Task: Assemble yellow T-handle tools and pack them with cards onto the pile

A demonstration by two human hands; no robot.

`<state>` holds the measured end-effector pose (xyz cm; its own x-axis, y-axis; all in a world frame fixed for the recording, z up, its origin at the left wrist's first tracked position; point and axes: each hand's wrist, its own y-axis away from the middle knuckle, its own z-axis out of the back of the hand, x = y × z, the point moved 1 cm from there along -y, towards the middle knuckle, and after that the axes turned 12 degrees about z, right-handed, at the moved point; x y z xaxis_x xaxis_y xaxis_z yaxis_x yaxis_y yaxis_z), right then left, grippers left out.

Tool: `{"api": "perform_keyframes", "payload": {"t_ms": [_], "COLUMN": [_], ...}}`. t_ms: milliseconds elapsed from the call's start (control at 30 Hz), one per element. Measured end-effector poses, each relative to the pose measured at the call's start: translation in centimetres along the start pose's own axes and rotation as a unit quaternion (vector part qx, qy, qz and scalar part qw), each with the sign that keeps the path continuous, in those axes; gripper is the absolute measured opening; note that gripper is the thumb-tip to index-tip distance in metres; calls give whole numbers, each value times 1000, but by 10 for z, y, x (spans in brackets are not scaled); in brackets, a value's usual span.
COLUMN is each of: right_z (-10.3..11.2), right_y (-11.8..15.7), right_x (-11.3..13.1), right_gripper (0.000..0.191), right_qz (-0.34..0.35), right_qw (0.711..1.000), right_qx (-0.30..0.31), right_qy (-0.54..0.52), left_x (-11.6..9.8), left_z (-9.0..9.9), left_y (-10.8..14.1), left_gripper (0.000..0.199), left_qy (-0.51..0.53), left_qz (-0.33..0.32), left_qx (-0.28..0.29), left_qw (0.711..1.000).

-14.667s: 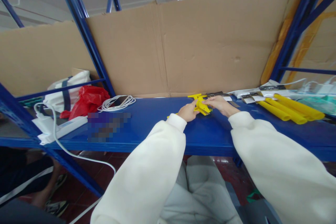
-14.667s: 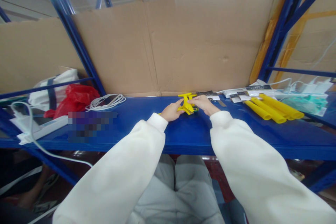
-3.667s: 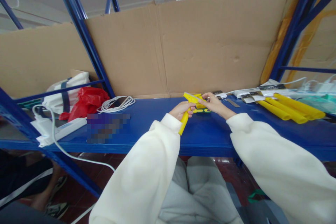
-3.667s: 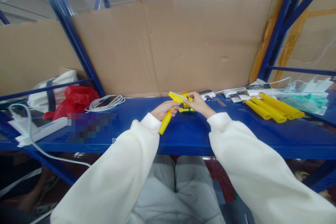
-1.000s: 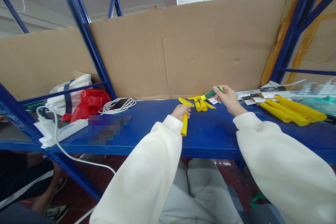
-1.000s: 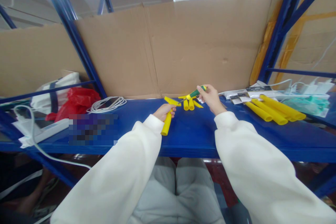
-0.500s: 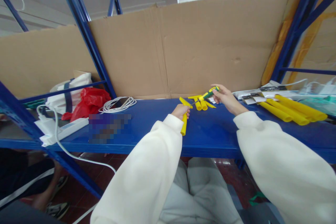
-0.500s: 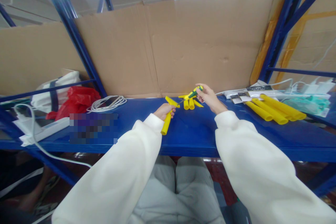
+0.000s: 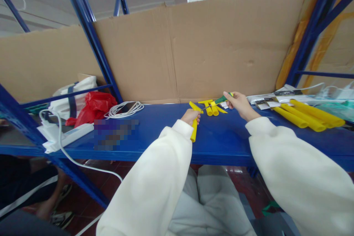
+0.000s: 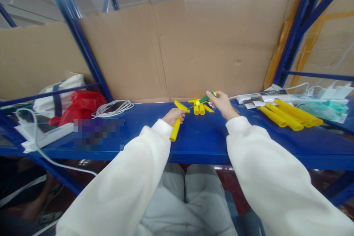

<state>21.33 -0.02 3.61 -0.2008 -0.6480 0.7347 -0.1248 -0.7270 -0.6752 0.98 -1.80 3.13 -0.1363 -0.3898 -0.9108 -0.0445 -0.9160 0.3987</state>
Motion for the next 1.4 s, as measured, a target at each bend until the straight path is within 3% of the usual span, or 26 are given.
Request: {"api": "perform_keyframes", "payload": {"t_ms": [167,367,500,767,1000,1233,1400], "right_z": [0,0,2,3,5,3,2], "right_y": [2,0,-1,-2,-2,-1,0], "right_x": [5,10,6,1,-4,4,5], "right_gripper": [55,40,40,40,47,41,39], "right_qz": [-42,-71,-59,-57,-16,-39,-43], "right_qw": [996,986,989,994,998,992,991], "right_qx": [23,44,49,-25,-8,26,18], "right_qy": [-70,-148,-125,-89,-55,-118,-125], "left_x": [0,-1,0,0,1,0,0], "left_z": [0,0,0,0,-1,0,0], "left_y": [1,3,2,-1,-1,0,0], "left_gripper": [17,23,24,24,24,17,18], "left_qy": [4,16,30,9,33,-1,6], "left_qz": [2,6,8,4,6,-3,-4], "left_qx": [2,-3,1,-1,1,-4,-6], "left_qw": [1000,1000,1000,1000,999,1000,1000]}}
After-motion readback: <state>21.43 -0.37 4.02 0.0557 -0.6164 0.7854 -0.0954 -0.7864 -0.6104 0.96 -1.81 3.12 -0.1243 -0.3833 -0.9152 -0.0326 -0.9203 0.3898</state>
